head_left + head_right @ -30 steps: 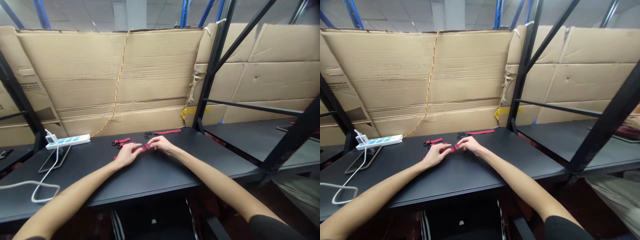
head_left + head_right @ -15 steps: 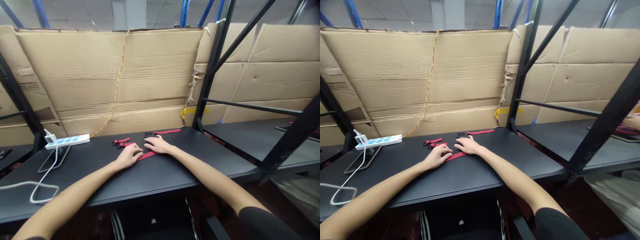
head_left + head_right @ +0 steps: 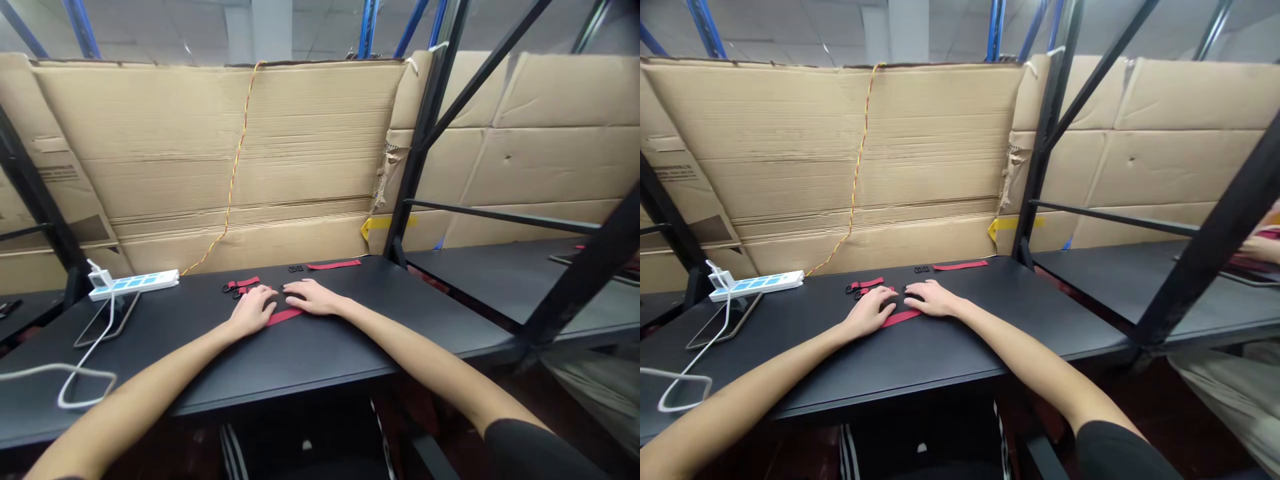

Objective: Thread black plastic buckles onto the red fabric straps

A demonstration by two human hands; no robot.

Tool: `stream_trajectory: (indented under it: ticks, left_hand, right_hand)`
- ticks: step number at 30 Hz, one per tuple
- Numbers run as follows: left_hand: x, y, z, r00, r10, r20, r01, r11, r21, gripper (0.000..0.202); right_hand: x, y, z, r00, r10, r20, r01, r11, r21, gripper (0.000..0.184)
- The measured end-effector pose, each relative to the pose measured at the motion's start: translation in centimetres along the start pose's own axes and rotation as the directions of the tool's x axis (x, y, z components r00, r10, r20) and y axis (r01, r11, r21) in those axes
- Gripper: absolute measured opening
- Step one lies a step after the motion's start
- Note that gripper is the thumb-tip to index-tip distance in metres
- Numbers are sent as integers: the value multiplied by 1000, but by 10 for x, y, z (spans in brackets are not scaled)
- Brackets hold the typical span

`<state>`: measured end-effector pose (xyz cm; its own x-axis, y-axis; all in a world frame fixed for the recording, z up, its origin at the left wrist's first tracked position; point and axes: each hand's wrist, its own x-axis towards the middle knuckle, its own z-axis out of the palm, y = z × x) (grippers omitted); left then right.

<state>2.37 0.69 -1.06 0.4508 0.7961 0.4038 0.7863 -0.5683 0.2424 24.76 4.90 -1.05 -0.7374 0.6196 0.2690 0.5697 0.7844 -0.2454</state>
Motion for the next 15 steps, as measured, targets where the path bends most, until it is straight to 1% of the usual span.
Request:
stream_trajectory:
  ticks: [2,3,4,6,8,9,13,15]
  left_hand:
    - [1,-3,1,1000,4,-9,-4,1000,-21,35]
    - [1,-4,1,1000,21,-4,-21,999,-39,35]
    - [2,-5,1,999,46,9,-45,997,-62,34]
    - [3,-5,0,993,108,52,-102,988,-114,29]
    - [4,-4,-3,985,152,87,-137,978,-156,26]
    - [5,-3,-4,984,153,91,-137,977,-166,26]
    - [6,-3,-7,995,80,59,-70,985,-157,23]
    - [6,-5,-6,998,47,37,-40,988,-150,22]
  right_hand:
    - [-3,-10,1,989,-146,-28,146,989,20,42]
    - [-5,-15,2,979,-200,-43,202,979,26,38]
    - [-6,-19,2,969,-240,-54,242,970,31,35]
    - [-9,-26,3,957,-282,-67,285,958,41,33]
    - [-10,-29,3,955,-288,-71,291,955,50,34]
    - [-10,-29,3,958,-276,-80,281,959,48,34]
    - [-13,-30,4,970,-212,-120,217,976,25,28]
    - [-13,-33,4,978,-172,-116,177,983,38,25]
